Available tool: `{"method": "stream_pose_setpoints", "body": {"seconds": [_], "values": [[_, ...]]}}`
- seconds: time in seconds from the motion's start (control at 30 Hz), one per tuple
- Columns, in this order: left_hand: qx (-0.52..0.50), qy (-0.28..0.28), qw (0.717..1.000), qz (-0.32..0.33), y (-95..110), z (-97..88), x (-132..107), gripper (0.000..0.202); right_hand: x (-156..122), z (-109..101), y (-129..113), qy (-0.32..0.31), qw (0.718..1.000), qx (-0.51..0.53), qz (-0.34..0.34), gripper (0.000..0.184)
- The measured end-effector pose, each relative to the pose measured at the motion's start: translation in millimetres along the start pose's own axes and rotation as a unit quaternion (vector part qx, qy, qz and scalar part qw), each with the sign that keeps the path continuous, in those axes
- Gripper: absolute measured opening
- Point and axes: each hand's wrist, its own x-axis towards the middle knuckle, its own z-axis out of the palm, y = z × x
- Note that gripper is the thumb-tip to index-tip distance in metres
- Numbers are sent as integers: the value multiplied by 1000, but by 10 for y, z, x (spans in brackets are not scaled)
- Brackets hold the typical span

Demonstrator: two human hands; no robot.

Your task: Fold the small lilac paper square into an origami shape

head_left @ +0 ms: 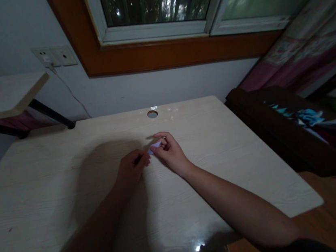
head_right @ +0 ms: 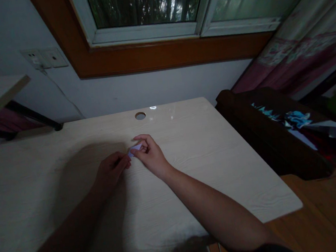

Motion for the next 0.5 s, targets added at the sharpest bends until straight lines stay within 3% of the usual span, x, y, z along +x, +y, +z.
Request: {"method": "stream_pose_setpoints", "body": {"seconds": [0.5], "values": [[12,-3,1000,10,-22,-11,17,22,-14,7,-71,-14,999,-22,18,31]]}}
